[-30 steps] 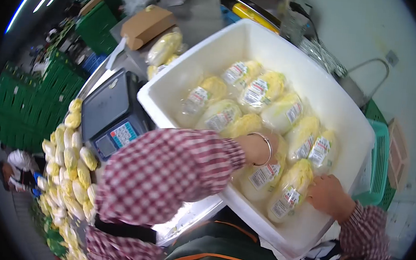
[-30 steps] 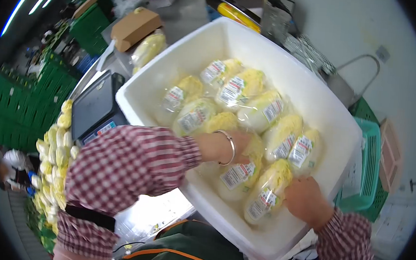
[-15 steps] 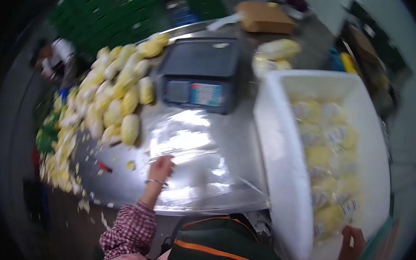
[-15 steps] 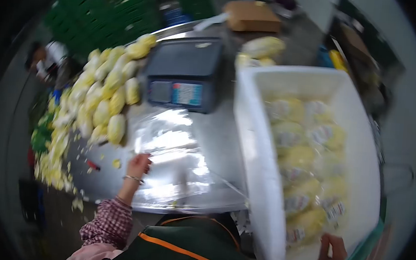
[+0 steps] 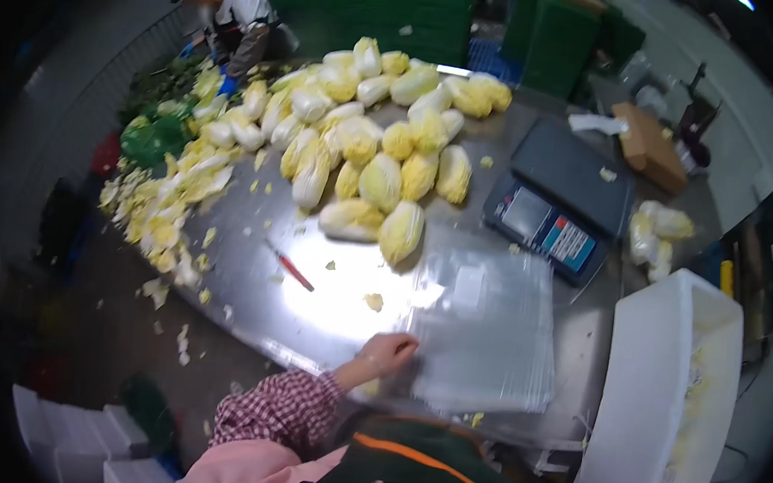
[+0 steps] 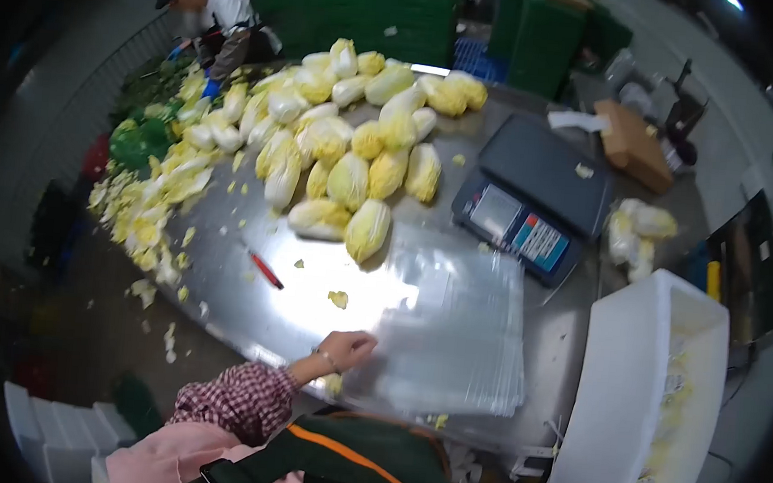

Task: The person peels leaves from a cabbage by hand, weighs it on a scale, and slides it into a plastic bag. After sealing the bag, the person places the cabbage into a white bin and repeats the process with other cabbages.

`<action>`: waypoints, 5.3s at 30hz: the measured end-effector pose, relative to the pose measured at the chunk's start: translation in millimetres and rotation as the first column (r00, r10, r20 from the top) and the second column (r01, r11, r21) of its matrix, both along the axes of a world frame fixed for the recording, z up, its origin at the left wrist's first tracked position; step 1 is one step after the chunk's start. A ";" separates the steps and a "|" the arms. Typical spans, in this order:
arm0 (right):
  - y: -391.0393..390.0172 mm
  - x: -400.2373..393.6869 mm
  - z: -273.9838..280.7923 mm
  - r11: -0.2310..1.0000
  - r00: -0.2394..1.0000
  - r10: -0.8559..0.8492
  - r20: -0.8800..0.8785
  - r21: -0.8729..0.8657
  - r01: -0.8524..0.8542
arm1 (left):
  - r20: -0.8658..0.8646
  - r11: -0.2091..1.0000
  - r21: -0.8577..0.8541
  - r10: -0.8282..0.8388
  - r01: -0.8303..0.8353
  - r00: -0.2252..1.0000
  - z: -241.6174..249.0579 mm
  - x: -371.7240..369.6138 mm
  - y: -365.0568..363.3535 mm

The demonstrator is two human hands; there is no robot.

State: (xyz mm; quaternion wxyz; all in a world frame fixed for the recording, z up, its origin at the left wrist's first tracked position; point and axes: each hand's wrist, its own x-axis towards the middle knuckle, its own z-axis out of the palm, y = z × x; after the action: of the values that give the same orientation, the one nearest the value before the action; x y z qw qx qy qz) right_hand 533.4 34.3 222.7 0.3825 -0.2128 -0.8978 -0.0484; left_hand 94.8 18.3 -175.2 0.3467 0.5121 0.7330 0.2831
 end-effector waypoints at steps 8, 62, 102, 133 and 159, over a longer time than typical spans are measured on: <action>174.5 -238.3 -183.3 0.050 0.092 -0.155 -0.984 -0.101 -0.994 | 0.182 0.989 0.145 -0.068 0.041 0.981 5.7 -46.6 8.8; 357.9 -198.8 -317.8 0.461 0.557 -0.774 -0.302 -0.872 0.166 | 0.459 0.514 0.124 0.729 -0.849 0.508 -55.7 -363.9 117.5; 458.0 -237.1 -281.2 0.193 0.677 -0.658 -0.330 -0.943 -0.271 | -0.584 0.891 0.455 0.307 -0.010 0.751 6.2 -217.7 382.5; 233.5 -556.0 -347.5 -0.188 0.963 0.042 -0.264 -0.949 -0.252 | -0.064 0.541 0.452 0.813 -0.710 0.579 4.9 -495.1 276.7; 254.8 -655.6 -319.4 -0.377 0.584 -0.478 -0.656 -0.447 -0.811 | -0.031 0.732 0.681 0.007 0.016 0.999 75.8 -390.3 169.3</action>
State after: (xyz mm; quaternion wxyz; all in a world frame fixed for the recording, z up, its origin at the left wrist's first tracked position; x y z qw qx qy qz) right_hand -122.2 289.1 -96.7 0.3492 -0.2151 -0.2782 0.8686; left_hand -295.5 187.5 -99.4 0.1244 0.6097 0.5827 0.5227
